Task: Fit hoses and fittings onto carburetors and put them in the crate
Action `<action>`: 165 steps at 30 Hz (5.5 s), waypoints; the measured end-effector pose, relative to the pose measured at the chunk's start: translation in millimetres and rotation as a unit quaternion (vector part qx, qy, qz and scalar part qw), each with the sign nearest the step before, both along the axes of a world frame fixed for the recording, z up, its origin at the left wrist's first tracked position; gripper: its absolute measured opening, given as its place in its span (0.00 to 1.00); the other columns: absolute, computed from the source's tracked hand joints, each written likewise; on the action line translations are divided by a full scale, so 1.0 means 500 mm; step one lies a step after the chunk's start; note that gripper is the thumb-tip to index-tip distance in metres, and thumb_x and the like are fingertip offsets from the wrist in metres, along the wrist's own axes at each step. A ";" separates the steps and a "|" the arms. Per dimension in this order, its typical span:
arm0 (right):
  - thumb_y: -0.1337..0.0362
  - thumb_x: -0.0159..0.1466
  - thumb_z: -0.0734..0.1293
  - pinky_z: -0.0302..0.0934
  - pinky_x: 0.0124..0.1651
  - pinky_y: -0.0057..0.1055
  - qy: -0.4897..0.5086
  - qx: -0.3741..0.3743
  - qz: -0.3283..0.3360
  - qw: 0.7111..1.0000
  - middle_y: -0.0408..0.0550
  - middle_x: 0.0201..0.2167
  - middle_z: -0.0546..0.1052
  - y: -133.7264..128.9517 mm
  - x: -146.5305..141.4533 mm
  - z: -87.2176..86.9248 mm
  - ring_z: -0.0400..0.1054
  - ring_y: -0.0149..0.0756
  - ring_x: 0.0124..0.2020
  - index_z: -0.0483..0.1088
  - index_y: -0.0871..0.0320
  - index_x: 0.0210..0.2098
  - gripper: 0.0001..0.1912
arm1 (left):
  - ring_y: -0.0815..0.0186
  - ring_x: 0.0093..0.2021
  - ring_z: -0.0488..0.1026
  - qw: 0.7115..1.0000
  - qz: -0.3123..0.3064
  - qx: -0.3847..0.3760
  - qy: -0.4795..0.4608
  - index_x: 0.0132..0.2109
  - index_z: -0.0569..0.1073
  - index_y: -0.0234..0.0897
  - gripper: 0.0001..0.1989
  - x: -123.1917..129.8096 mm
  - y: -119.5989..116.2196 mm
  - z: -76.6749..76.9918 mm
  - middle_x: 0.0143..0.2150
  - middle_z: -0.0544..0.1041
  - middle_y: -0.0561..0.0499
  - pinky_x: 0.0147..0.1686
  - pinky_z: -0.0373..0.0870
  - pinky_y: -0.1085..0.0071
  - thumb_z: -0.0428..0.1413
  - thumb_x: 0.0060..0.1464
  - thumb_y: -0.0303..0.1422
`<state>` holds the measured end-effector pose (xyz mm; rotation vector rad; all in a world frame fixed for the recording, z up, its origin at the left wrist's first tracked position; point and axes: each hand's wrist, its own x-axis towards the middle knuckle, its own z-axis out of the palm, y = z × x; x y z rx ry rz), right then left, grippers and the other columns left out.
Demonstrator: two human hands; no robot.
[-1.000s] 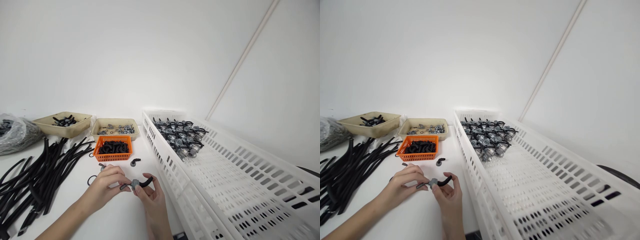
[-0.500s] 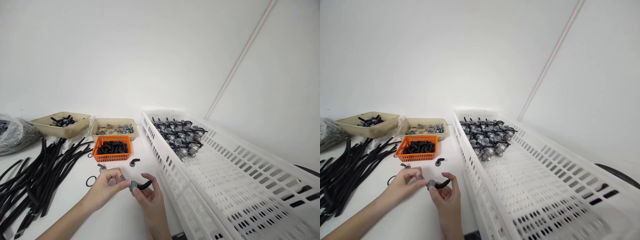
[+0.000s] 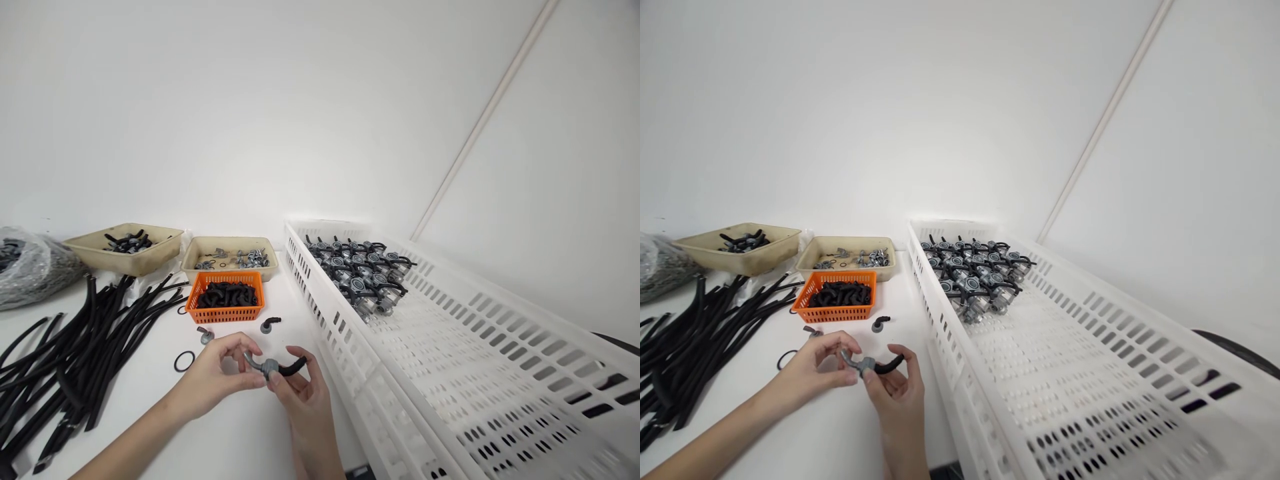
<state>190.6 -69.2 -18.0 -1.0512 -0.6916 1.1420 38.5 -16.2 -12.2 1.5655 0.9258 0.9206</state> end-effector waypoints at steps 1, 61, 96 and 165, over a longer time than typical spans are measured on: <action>0.55 0.41 0.80 0.66 0.36 0.31 -0.001 0.001 -0.001 1.000 0.49 0.25 0.82 0.000 0.000 0.000 0.75 0.38 0.28 0.67 0.57 0.40 0.31 | 0.64 0.34 0.71 1.000 -0.003 0.001 0.000 0.38 0.74 0.38 0.15 0.000 0.000 0.001 0.29 0.73 0.55 0.39 0.66 0.68 0.66 0.43 0.36; 0.54 0.47 0.78 0.63 0.43 0.38 -0.007 0.010 0.048 0.999 0.51 0.29 0.82 -0.006 -0.007 0.004 0.75 0.41 0.32 0.62 0.56 0.47 0.34 | 0.65 0.32 0.67 0.976 0.017 0.202 0.073 0.40 0.79 0.43 0.10 -0.002 -0.003 -0.013 0.29 0.68 0.53 0.33 0.65 0.70 0.64 0.48 0.37; 0.55 0.46 0.78 0.67 0.45 0.36 -0.018 0.008 -0.003 1.000 0.52 0.32 0.81 -0.011 -0.002 0.010 0.75 0.42 0.38 0.77 0.60 0.36 0.22 | 0.56 0.44 0.69 0.861 0.166 0.307 0.372 0.39 0.78 0.46 0.06 -0.038 0.036 -0.030 0.39 0.76 0.51 0.47 0.53 0.54 0.57 0.55 0.32; 0.55 0.47 0.78 0.65 0.38 0.30 -0.007 0.030 -0.030 0.999 0.49 0.32 0.80 -0.008 -0.005 0.000 0.72 0.35 0.33 0.75 0.59 0.36 0.20 | 0.64 0.41 0.74 0.981 0.025 0.139 -0.130 0.30 0.71 0.37 0.07 0.022 0.021 -0.007 0.36 0.73 0.51 0.42 0.73 0.70 0.63 0.49 0.29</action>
